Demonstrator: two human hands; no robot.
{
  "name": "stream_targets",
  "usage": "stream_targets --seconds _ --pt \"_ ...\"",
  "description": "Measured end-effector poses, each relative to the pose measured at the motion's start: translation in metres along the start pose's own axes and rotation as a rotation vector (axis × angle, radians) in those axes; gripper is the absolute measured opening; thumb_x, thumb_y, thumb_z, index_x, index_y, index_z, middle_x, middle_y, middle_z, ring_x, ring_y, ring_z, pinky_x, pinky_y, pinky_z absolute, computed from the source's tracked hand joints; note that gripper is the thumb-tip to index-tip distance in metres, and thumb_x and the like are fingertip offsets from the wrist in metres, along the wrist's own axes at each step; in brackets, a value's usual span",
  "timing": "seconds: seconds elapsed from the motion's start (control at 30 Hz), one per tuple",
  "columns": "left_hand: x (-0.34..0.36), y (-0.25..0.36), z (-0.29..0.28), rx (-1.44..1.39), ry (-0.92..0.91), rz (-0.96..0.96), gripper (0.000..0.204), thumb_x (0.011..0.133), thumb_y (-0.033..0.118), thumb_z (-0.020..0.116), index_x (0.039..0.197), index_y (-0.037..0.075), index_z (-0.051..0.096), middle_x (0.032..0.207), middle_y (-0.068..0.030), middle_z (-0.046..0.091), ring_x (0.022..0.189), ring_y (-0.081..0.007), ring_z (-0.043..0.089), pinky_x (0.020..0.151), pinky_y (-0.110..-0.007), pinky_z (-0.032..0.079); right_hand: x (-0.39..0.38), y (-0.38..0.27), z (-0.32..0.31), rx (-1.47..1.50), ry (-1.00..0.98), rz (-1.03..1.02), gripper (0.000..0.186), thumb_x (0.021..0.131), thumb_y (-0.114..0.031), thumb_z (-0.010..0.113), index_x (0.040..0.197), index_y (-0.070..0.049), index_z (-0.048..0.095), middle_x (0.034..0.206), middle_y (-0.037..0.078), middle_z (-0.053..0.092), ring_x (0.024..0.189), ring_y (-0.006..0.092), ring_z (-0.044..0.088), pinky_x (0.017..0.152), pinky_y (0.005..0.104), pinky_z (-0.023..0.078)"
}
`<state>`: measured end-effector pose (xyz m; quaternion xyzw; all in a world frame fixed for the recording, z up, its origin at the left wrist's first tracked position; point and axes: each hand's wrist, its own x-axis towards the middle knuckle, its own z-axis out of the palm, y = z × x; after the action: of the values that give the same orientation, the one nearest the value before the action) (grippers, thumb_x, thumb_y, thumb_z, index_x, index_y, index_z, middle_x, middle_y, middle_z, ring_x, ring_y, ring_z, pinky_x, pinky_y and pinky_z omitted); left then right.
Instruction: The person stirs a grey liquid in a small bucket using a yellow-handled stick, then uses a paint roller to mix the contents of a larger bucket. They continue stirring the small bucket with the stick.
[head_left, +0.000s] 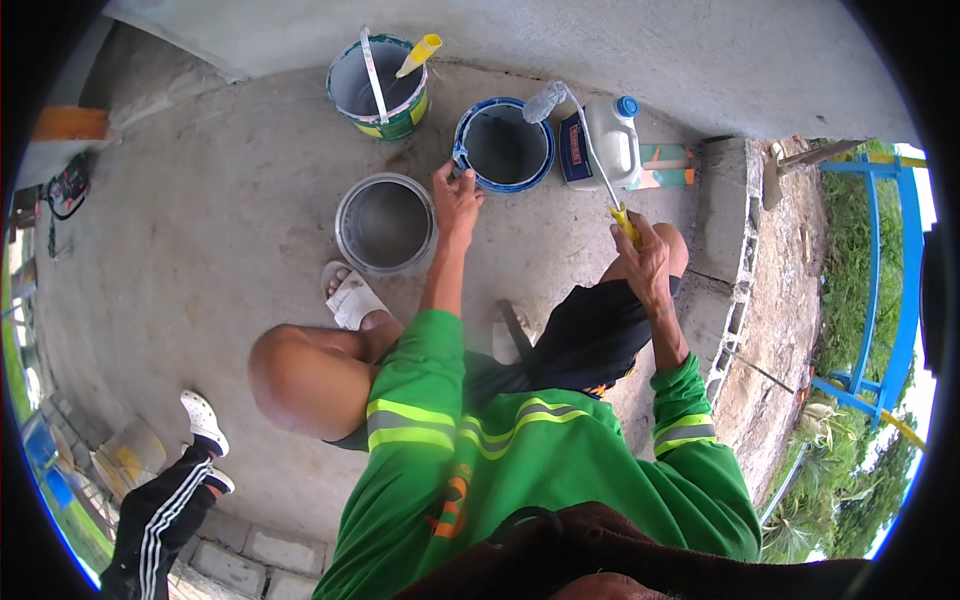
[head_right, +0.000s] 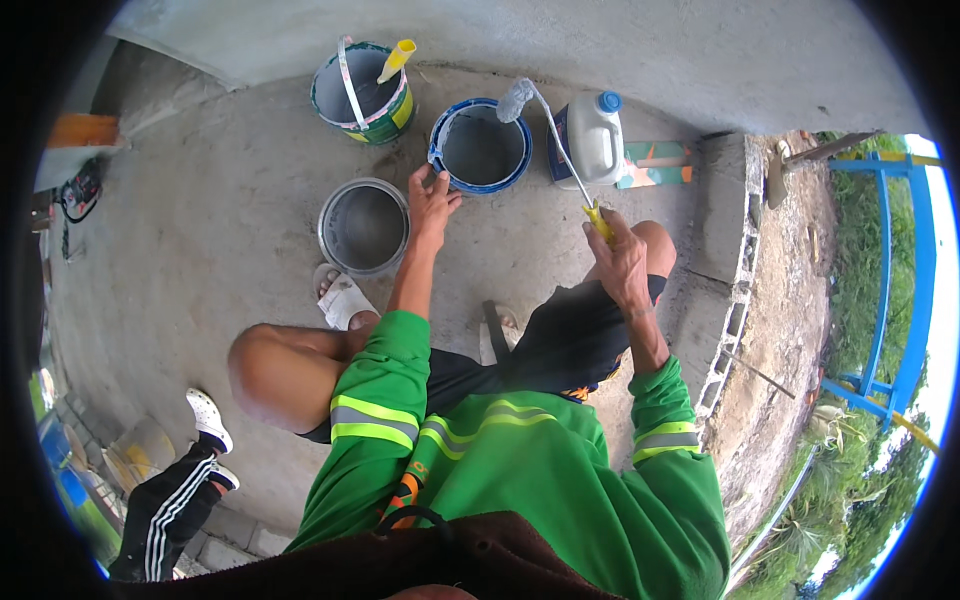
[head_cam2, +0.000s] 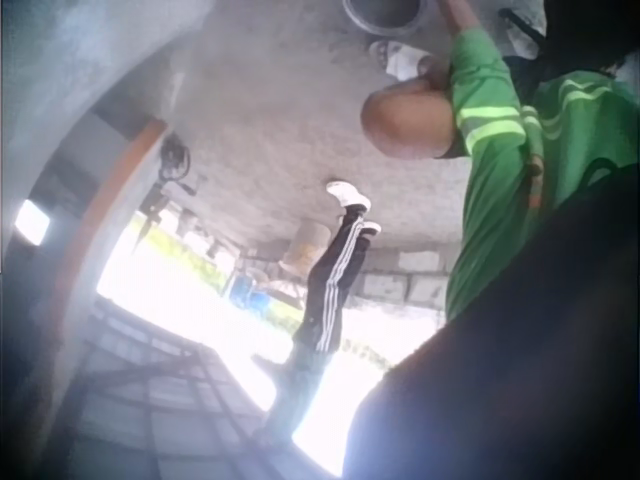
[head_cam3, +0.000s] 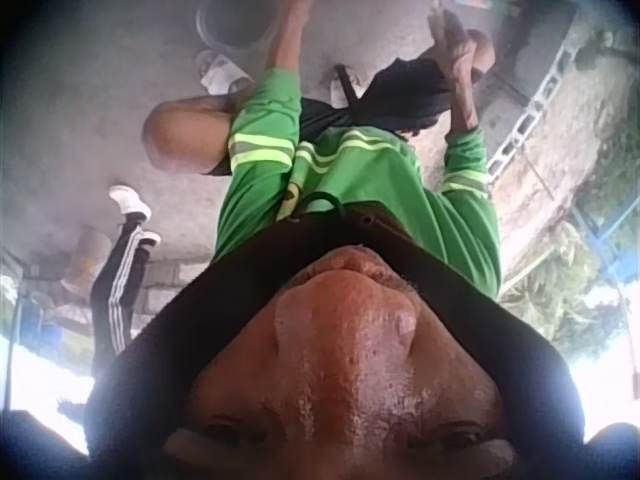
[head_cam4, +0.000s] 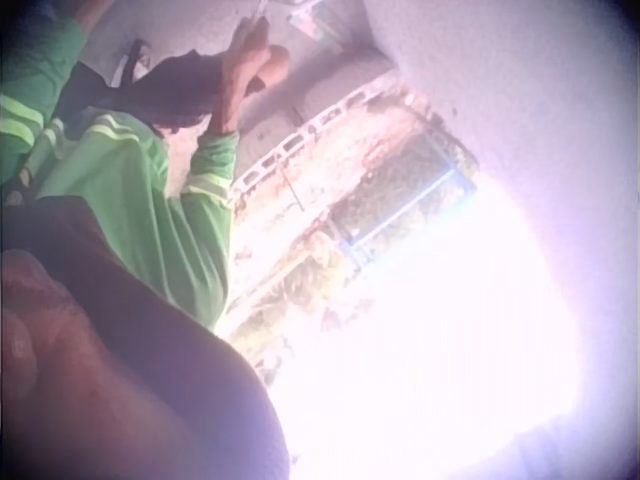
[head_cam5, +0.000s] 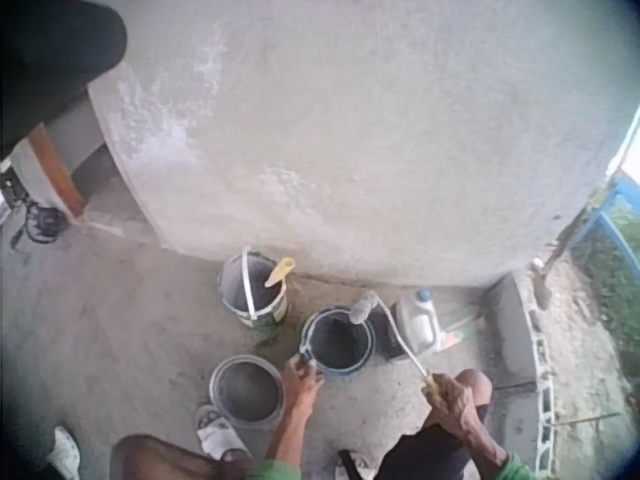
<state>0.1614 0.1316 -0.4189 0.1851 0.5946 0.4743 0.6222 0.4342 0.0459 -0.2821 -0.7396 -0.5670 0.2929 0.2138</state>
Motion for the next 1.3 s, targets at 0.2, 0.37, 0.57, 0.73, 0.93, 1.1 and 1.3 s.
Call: stream_targets --seconds 0.2,0.37,0.57,0.73,0.93,1.1,1.3 --pt "0.001 -0.002 0.004 -0.006 0.011 0.009 0.050 0.103 0.023 0.064 0.145 0.008 0.041 0.109 -0.0130 0.068 0.082 -0.0151 0.065 0.073 -0.033 0.056 0.014 0.013 0.021 -0.055 -0.062 -0.095 0.034 0.097 -0.025 0.070 0.122 -0.003 0.066 0.083 0.023 0.070 0.077 0.0362 0.073 0.072 0.0426 0.054" --pt "0.002 -0.002 0.002 -0.010 0.012 0.010 0.049 0.104 0.022 0.064 0.145 0.007 0.040 0.107 -0.0130 0.068 0.078 -0.0145 0.064 0.072 -0.031 0.056 0.023 0.020 0.009 -0.157 0.019 -0.145 0.035 0.096 -0.028 0.071 0.122 -0.004 0.067 0.092 0.024 0.073 0.086 0.0416 0.072 0.076 0.0439 0.056" --pt "0.002 -0.002 0.002 0.001 0.014 0.025 0.049 0.104 0.022 0.064 0.144 0.006 0.040 0.106 -0.0141 0.069 0.078 -0.0147 0.065 0.071 -0.031 0.056 0.006 0.017 -0.016 -0.209 0.014 -0.080 0.036 0.099 -0.031 0.068 0.123 -0.004 0.068 0.094 0.016 0.073 0.087 0.0270 0.071 0.081 0.0368 0.052" --pt "0.002 -0.001 0.001 -0.007 0.016 0.024 0.051 0.103 0.023 0.064 0.145 0.006 0.039 0.107 -0.0148 0.068 0.081 -0.0162 0.066 0.073 -0.032 0.057 0.011 0.012 -0.021 -0.170 -0.132 -0.062 0.040 0.099 -0.032 0.068 0.124 -0.002 0.066 0.087 0.022 0.071 0.086 0.0319 0.073 0.079 0.0406 0.054" --pt "0.003 -0.003 0.004 0.002 0.001 -0.012 0.053 0.103 0.024 0.064 0.146 0.008 0.038 0.112 -0.0154 0.067 0.085 -0.0174 0.067 0.077 -0.034 0.057 0.042 0.033 -0.010 -0.223 -0.167 -0.181 0.037 0.097 -0.033 0.068 0.120 -0.003 0.067 0.092 0.026 0.071 0.090 0.0434 0.071 0.080 0.0472 0.055" --pt "0.002 0.000 0.002 0.009 0.018 -0.005 0.053 0.103 0.024 0.064 0.146 0.008 0.038 0.113 -0.0158 0.067 0.085 -0.0175 0.067 0.077 -0.034 0.057 0.046 0.028 -0.030 -0.298 -0.097 -0.180 0.037 0.097 -0.028 0.070 0.123 -0.003 0.068 0.102 0.026 0.073 0.099 0.0409 0.072 0.084 0.0425 0.056" --pt "0.007 -0.006 -0.001 0.029 -0.045 -0.021 0.056 0.104 0.029 0.065 0.147 0.011 0.035 0.128 -0.0209 0.058 0.100 -0.0292 0.069 0.094 -0.044 0.058 0.038 0.034 -0.046 -0.230 -0.071 -0.249 0.036 0.096 -0.028 0.071 0.122 -0.004 0.068 0.096 0.024 0.071 0.088 0.0381 0.072 0.078 0.0426 0.055"
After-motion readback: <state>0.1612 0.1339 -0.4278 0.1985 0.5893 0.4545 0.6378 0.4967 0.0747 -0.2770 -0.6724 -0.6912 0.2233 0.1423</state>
